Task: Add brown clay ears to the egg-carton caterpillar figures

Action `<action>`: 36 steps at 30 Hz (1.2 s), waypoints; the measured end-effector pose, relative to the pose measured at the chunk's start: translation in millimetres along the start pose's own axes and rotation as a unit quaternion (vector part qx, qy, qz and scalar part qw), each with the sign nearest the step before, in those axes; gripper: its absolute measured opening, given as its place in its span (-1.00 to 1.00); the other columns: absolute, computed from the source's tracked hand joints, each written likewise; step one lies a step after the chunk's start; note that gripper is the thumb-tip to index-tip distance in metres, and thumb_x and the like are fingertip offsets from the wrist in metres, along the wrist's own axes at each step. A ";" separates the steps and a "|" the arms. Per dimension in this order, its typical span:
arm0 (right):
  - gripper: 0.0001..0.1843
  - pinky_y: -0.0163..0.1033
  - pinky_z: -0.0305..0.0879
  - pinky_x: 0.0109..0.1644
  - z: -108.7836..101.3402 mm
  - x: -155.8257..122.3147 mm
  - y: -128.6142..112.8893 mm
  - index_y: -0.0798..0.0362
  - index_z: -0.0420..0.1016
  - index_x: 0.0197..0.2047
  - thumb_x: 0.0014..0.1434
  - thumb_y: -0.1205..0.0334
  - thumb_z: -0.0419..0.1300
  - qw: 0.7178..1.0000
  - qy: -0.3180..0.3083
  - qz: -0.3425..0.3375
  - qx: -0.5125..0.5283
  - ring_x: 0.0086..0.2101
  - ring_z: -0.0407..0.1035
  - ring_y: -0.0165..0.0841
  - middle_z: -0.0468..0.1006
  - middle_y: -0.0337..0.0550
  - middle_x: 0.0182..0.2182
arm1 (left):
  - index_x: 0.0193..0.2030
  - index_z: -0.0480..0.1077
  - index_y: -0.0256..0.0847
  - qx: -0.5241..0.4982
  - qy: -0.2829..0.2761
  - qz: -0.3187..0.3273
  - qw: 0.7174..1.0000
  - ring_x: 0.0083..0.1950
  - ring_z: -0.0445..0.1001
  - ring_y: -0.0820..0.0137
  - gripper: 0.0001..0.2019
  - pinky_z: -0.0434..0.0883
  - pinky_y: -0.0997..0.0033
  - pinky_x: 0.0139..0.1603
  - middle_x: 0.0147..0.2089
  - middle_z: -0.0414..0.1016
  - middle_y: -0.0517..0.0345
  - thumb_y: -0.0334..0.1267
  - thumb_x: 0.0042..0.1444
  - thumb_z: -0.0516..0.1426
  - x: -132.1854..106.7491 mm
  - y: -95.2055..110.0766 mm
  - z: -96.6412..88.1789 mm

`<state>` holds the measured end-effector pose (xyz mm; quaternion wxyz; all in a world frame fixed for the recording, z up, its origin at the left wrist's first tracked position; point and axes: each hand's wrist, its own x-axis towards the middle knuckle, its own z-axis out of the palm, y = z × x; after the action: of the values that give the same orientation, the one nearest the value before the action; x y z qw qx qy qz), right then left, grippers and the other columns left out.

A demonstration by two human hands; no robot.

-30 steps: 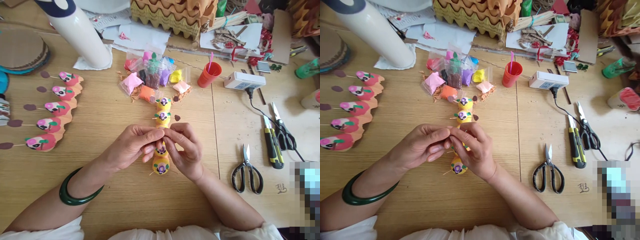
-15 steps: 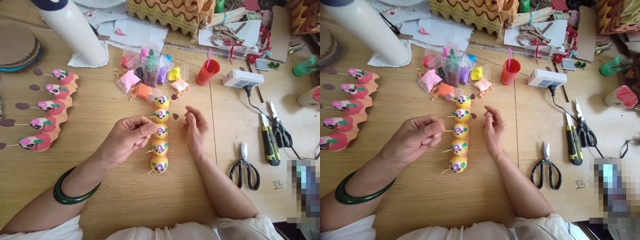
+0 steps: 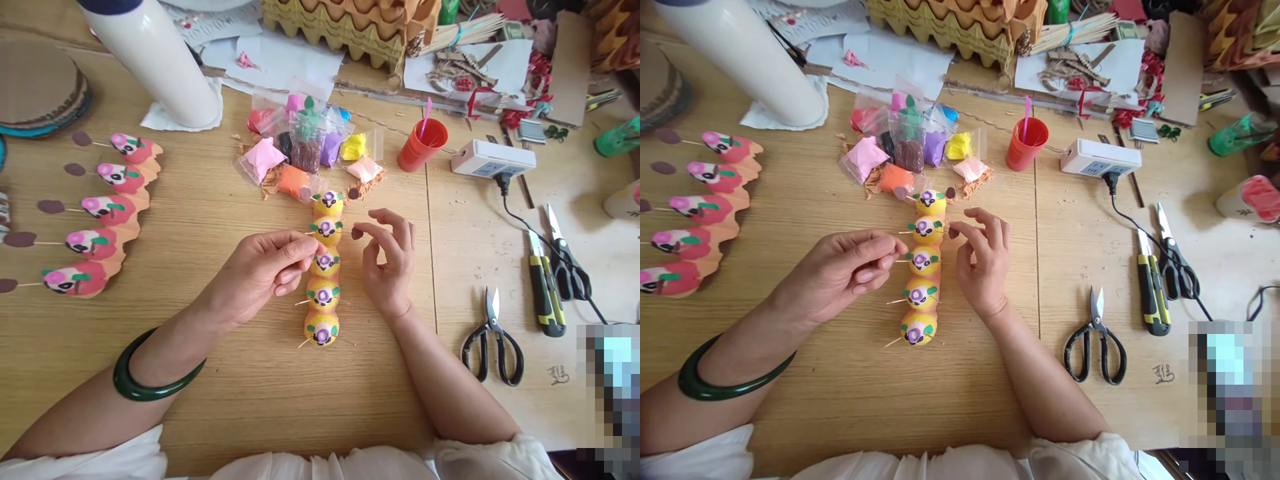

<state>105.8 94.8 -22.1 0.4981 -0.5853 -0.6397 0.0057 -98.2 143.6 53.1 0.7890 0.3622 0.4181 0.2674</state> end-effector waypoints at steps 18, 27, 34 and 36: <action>-0.62 -0.01 0.58 -0.07 3.1 -4.8 14.3 -0.08 0.64 -0.04 0.36 0.46 0.05 0.990 0.057 0.091 0.090 -0.04 0.51 -0.23 0.59 -0.08 -0.05 | -0.13 0.74 -0.24 -0.099 0.004 0.037 0.994 -0.32 0.66 0.53 -0.83 0.62 0.66 -0.21 -0.23 0.72 0.09 -0.33 0.11 0.43 4.5 -5.5 -1.2; -0.65 0.01 0.55 0.00 -9.8 4.2 -28.0 -0.09 0.56 0.11 0.39 0.42 0.11 0.992 0.012 0.028 0.122 -0.05 0.54 -0.25 0.61 -0.10 -0.06 | -0.46 0.63 -0.31 -0.072 0.001 0.001 0.997 -0.63 0.19 0.75 -0.69 0.22 0.77 -0.67 -0.50 0.45 0.25 -0.12 -0.05 0.53 -0.4 1.5 7.0; -0.71 -0.07 0.49 -0.08 -22.4 12.8 -59.7 -0.03 0.57 0.08 0.31 0.35 0.34 0.984 -0.084 -0.027 0.153 -0.14 0.53 -0.28 0.65 -0.13 -0.15 | -0.42 0.62 -0.28 -0.021 -0.024 -0.021 0.999 -0.61 0.08 0.71 -0.64 0.06 0.69 -0.65 -0.54 0.34 0.25 0.01 0.05 0.47 -7.4 -4.8 8.6; -0.73 -0.08 0.47 -0.11 -22.2 12.6 -60.4 -0.02 0.57 0.02 0.27 0.39 0.37 0.985 -0.080 -0.022 0.150 -0.18 0.52 -0.29 0.64 -0.15 -0.20 | -0.44 0.61 -0.28 -0.006 -0.016 -0.026 1.000 -0.62 0.08 0.69 -0.62 0.06 0.66 -0.65 -0.56 0.33 0.25 0.03 0.02 0.48 -9.4 -5.8 10.2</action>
<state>77.5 72.5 32.7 0.5280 -0.4873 -0.6818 0.1375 -93.5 129.8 56.8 0.8041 0.3510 0.4132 0.2436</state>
